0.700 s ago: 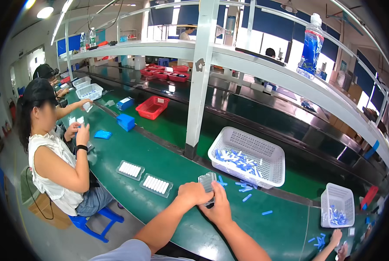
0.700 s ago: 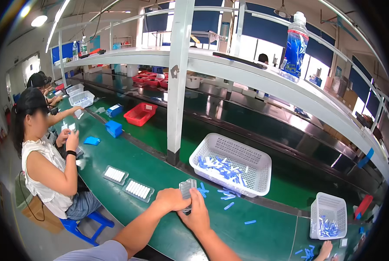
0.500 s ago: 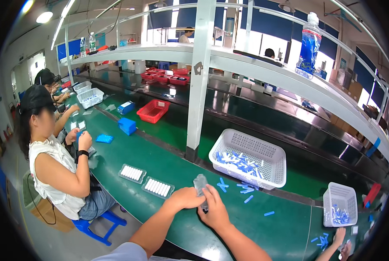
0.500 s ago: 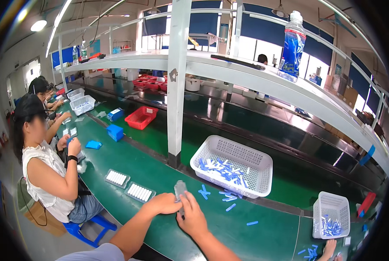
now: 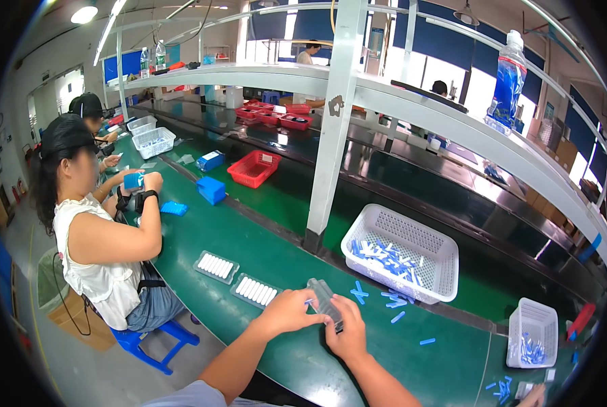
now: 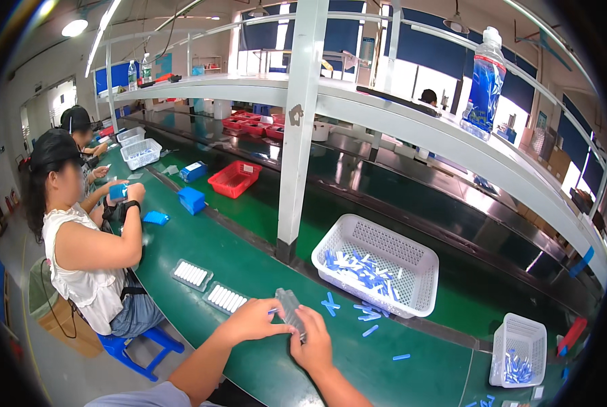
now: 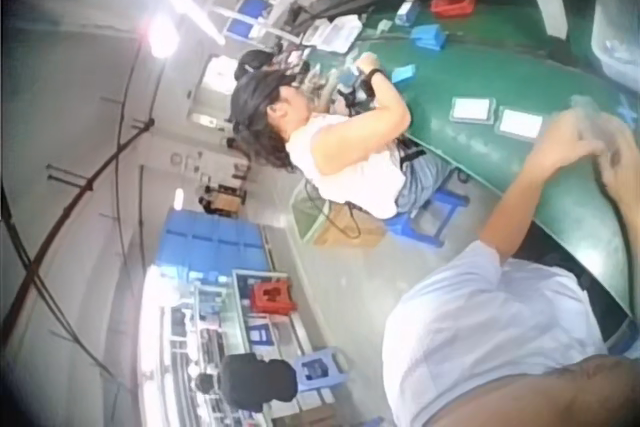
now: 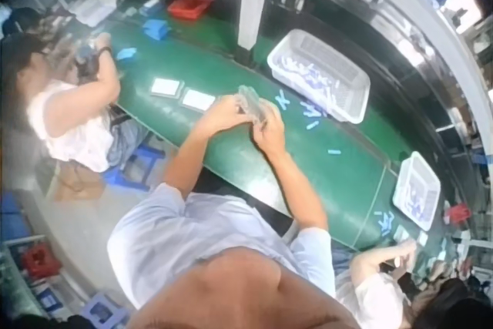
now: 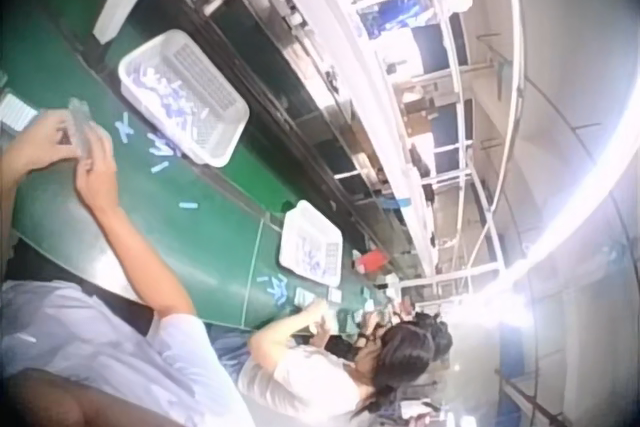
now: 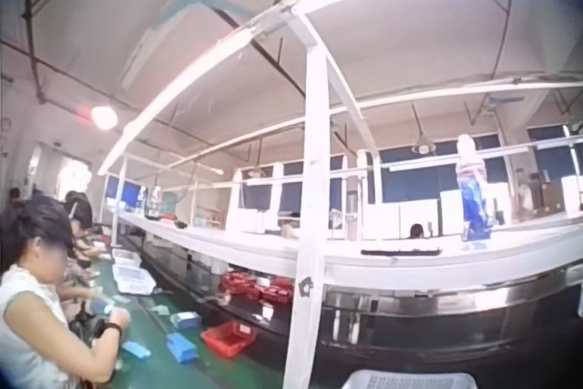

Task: The person takes plastic strips from a basket, inserts them one by one into the slots of transparent plastic trays by hand, and moves the filled trays across the table.

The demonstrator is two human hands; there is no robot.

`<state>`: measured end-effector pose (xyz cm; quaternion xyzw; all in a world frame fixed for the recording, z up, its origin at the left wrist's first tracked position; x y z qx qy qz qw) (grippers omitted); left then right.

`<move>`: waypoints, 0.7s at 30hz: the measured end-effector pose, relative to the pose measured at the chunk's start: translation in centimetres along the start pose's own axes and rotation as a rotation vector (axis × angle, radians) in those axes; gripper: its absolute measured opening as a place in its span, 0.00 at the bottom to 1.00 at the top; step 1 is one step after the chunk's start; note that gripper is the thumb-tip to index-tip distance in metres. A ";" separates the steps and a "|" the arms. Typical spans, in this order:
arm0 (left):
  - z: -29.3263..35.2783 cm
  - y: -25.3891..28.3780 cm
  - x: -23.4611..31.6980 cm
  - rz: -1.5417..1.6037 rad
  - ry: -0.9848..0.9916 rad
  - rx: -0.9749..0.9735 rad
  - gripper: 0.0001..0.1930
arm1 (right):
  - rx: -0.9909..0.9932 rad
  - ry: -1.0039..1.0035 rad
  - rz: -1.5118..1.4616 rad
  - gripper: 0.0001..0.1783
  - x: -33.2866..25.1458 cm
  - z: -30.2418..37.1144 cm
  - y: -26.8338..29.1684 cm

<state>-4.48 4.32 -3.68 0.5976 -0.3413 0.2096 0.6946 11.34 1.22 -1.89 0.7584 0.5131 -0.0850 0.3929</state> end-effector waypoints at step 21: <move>-0.7 -0.2 3.3 -0.554 -0.406 -0.321 0.35 | -0.665 -0.374 0.343 0.46 3.2 5.7 10.3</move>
Point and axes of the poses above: each hand's wrist, its own z-axis away from the middle knuckle, its own y-axis out of the back of the hand, x = y × z, the point moved 7 cm from there along -z, towards the middle knuckle, and after that the axes turned 2 degrees about y, right-handed, at the moved point
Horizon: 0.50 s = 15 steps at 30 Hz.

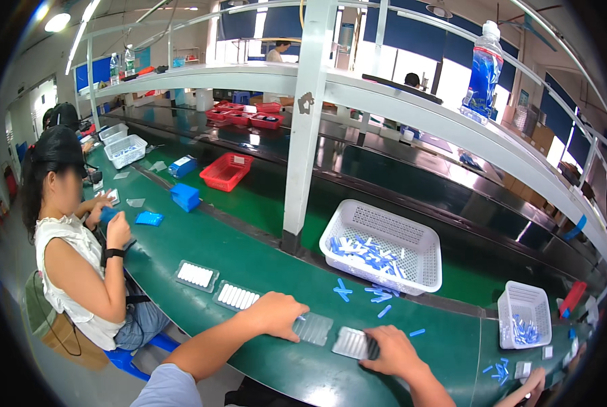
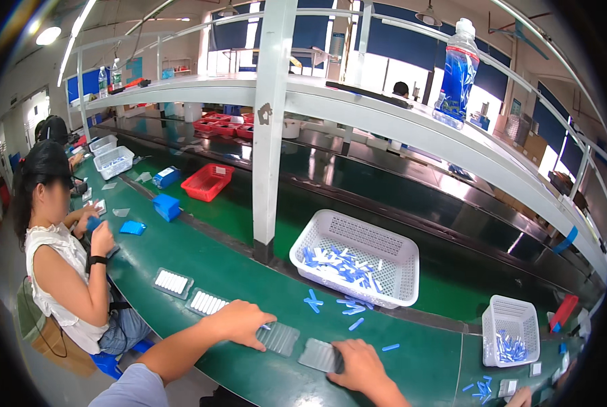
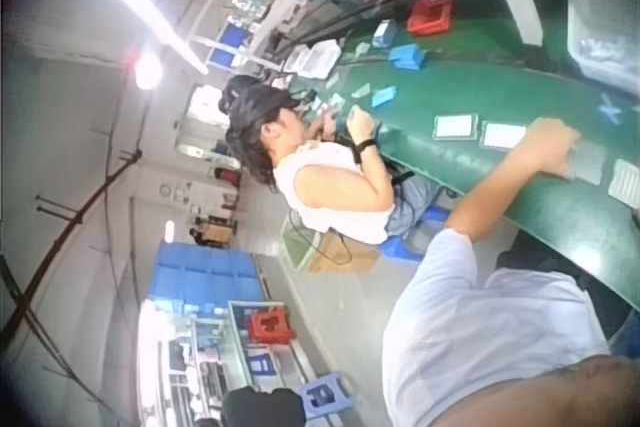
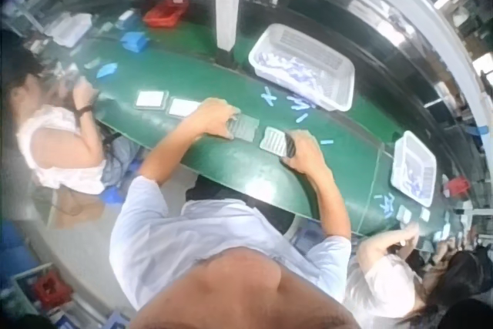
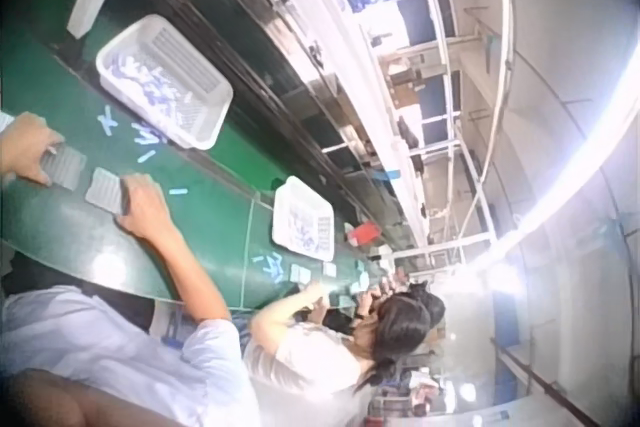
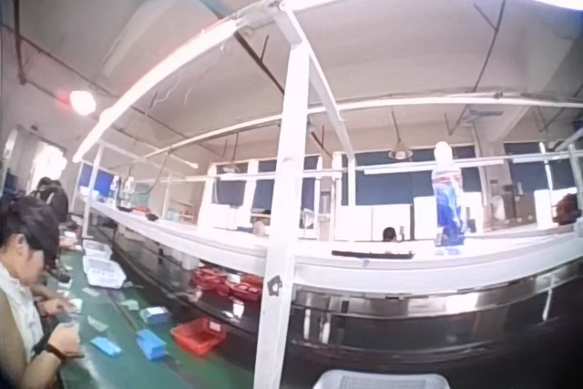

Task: The person takes plastic strips from a basket, inserts them one by one into the slots of transparent plastic trays by hand, and moves the filled trays across the table.

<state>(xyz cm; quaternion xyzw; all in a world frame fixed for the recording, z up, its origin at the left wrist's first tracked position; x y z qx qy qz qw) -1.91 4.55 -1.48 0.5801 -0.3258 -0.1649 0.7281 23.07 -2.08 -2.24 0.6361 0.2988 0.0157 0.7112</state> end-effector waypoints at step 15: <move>-5.3 -4.4 7.8 0.469 -0.185 -0.082 0.27 | 0.128 -0.071 0.025 0.43 1.1 6.1 3.2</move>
Point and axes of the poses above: each hand's wrist, its own z-axis away from the middle knuckle, its own y-axis out of the back of the hand, x = y × z, the point moved 7 cm from there along -z, towards the middle knuckle, and after that the axes turned 2 degrees about y, right-handed, at the moved point
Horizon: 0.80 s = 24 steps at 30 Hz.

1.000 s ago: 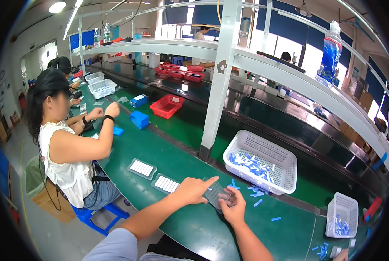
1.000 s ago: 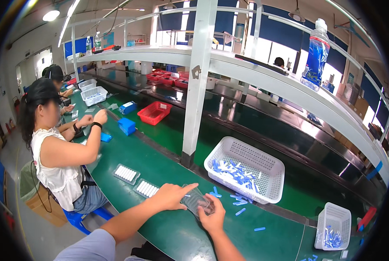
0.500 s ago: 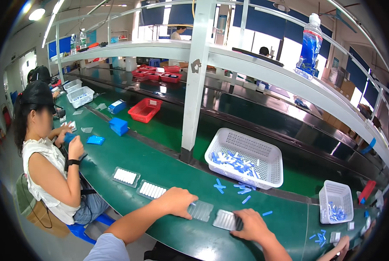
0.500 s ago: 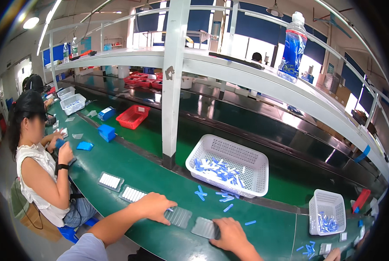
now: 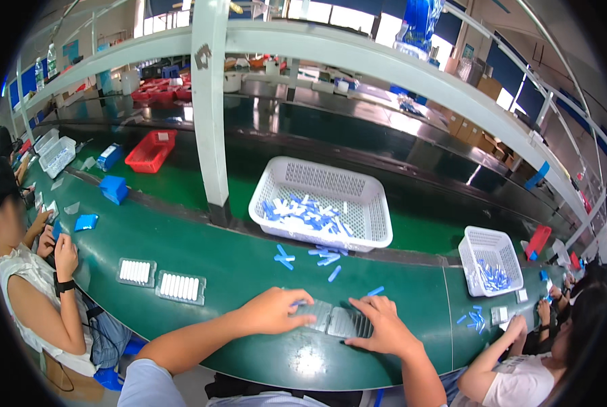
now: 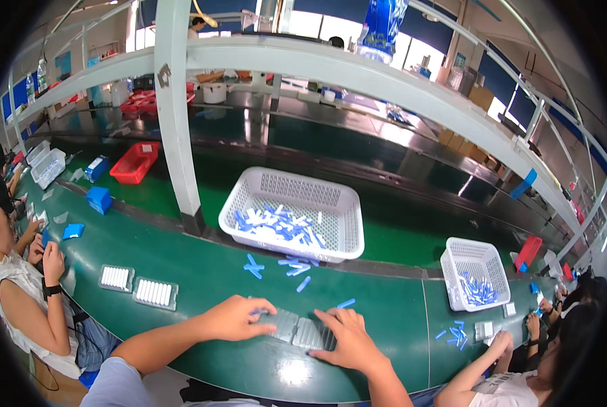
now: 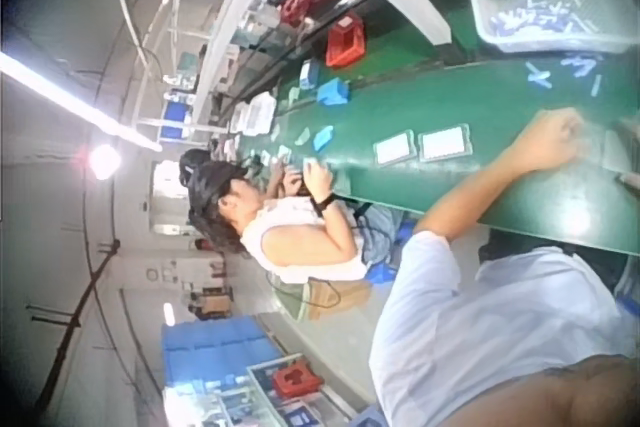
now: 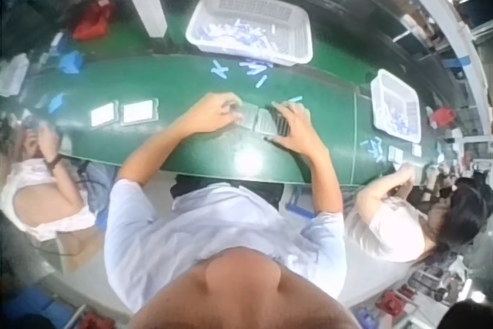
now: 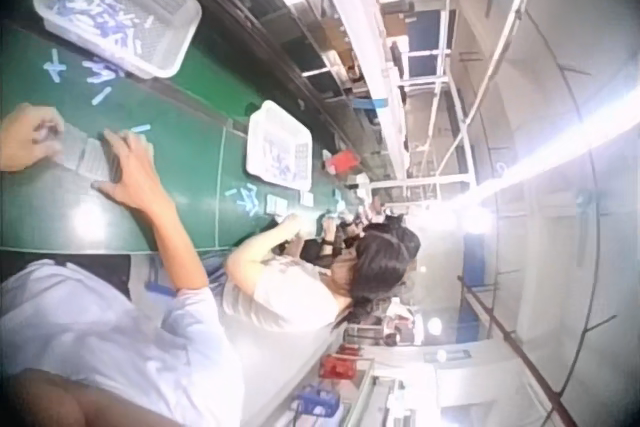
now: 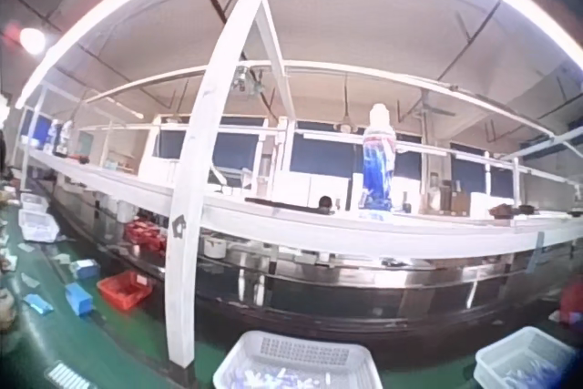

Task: The person takes plastic strips from a basket, inserts them one by one into the slots of transparent plastic trays by hand, and moves the filled trays across the table.

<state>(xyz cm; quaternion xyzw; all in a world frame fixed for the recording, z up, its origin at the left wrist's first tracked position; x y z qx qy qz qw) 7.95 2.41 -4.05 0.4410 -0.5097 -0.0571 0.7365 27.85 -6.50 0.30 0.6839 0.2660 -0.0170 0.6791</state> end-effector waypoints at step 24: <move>3.8 -0.9 -2.3 1.571 0.183 -0.348 0.29 | 0.053 0.090 -0.139 0.21 -4.8 -1.5 -2.5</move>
Point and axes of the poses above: each hand's wrist, its own z-axis away from the middle knuckle, its own y-axis out of the back of the hand, x = y × z, the point moved 7 cm from there along -z, towards the middle knuckle, and after that the axes turned 2 degrees about y, right-handed, at the moved point
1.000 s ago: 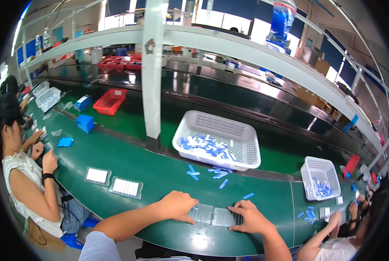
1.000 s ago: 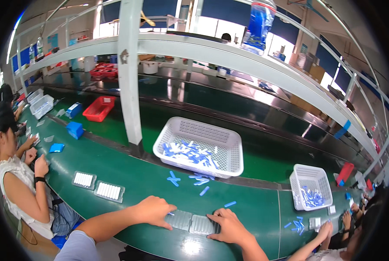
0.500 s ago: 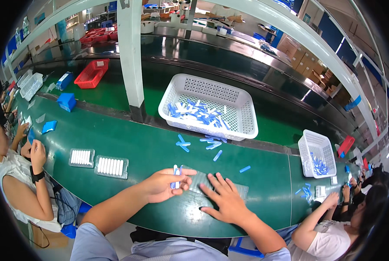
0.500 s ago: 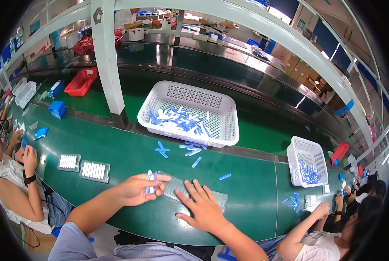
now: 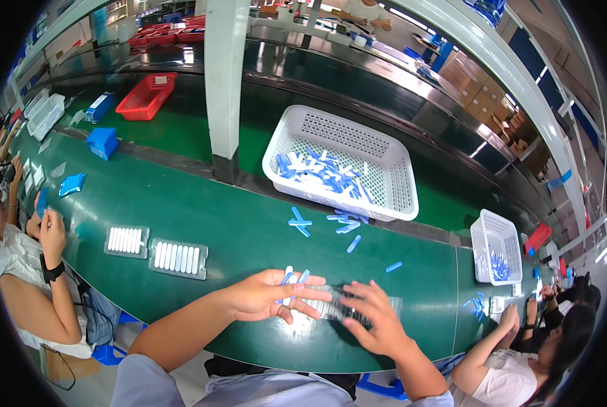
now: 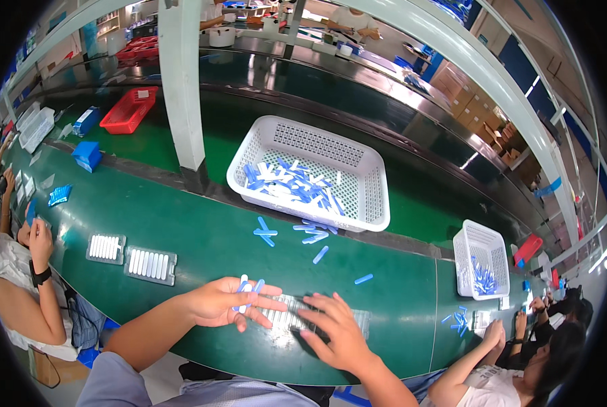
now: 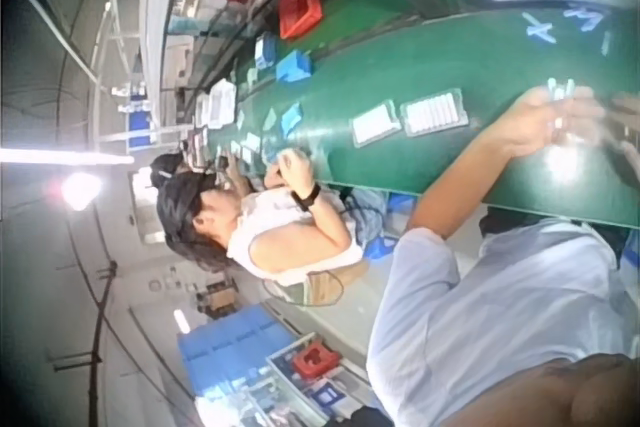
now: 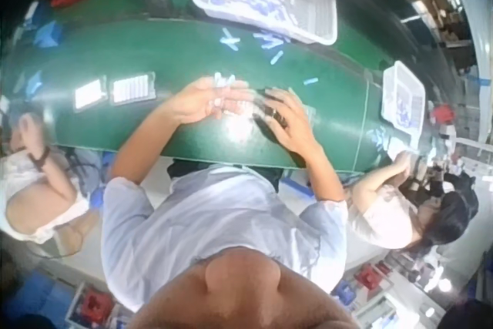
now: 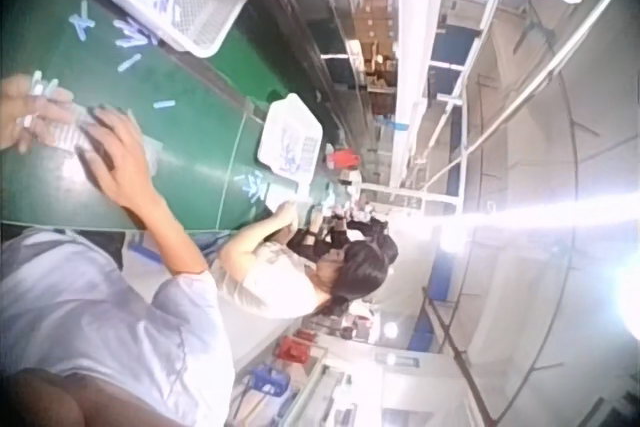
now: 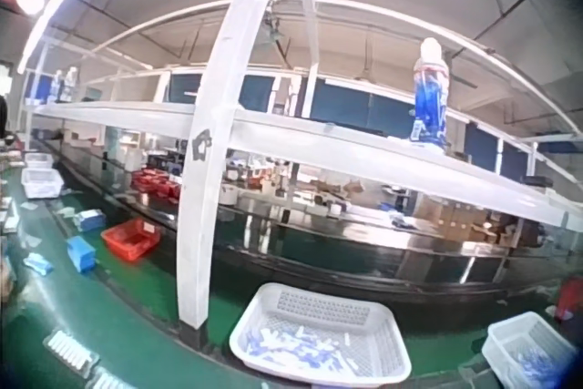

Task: The person takes plastic strips from a basket, inserts them one by one into the slots of transparent plastic trays by hand, and moves the filled trays across the table.

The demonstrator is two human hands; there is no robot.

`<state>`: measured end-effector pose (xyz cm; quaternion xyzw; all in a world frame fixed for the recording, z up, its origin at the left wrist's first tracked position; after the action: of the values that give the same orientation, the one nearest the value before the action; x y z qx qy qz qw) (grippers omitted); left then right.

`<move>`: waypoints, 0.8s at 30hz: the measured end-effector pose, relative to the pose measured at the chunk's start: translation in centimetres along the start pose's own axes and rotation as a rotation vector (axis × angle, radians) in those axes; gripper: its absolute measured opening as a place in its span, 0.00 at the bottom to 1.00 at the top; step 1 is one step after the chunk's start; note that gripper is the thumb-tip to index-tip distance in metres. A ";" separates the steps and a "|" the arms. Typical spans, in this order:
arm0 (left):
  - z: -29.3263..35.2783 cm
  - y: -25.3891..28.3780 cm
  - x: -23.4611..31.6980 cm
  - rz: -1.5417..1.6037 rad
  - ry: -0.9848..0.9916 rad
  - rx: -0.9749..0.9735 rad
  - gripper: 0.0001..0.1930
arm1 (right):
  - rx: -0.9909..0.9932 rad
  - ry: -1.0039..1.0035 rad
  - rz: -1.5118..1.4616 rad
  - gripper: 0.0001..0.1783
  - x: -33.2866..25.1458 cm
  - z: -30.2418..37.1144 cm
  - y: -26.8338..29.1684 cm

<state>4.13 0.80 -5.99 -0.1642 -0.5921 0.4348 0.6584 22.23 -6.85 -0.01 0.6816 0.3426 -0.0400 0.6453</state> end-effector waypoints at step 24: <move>0.6 3.3 2.6 0.215 -0.263 0.250 0.31 | 0.030 0.339 0.200 0.14 -2.2 -3.7 -4.4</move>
<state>2.15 4.46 -6.58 -0.0855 -0.5934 0.5902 0.5406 16.89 -4.68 -2.06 0.7188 0.3763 0.1346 0.5688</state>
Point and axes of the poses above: each hand's wrist, its own z-axis away from the middle knuckle, its own y-axis out of the back of the hand, x = y × z, the point moved 7 cm from there along -z, towards the middle knuckle, and after that the axes turned 2 degrees about y, right-handed, at the moved point
